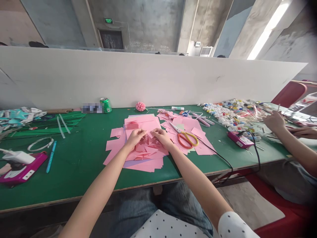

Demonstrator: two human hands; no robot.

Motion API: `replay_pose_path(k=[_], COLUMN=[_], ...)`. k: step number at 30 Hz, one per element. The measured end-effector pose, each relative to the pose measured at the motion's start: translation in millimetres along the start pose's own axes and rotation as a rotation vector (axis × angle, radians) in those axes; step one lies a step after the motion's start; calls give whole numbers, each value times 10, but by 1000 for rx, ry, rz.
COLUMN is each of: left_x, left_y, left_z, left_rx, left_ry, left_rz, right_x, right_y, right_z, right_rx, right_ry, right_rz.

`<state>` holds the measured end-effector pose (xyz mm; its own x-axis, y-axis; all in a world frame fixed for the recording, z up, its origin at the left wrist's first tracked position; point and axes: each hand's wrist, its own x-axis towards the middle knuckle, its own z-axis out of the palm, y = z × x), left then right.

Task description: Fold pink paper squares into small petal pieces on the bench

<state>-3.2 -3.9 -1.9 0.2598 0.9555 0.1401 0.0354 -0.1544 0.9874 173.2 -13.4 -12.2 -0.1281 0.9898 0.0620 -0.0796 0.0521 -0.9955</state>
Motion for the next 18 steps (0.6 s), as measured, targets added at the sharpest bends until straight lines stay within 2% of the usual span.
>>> replay_pose_path(k=[6,18], left_x=[-5,6], left_y=[-14,-39], left_z=[16,9], left_rx=[25,59], left_ry=[-92,-76], left_rz=[-11,25], right_x=[-2,11], right_y=[18,48], right_z=[5,-7], right_rx=[-18,-31], right_ry=[16,-6], right_rz=[-26,-44])
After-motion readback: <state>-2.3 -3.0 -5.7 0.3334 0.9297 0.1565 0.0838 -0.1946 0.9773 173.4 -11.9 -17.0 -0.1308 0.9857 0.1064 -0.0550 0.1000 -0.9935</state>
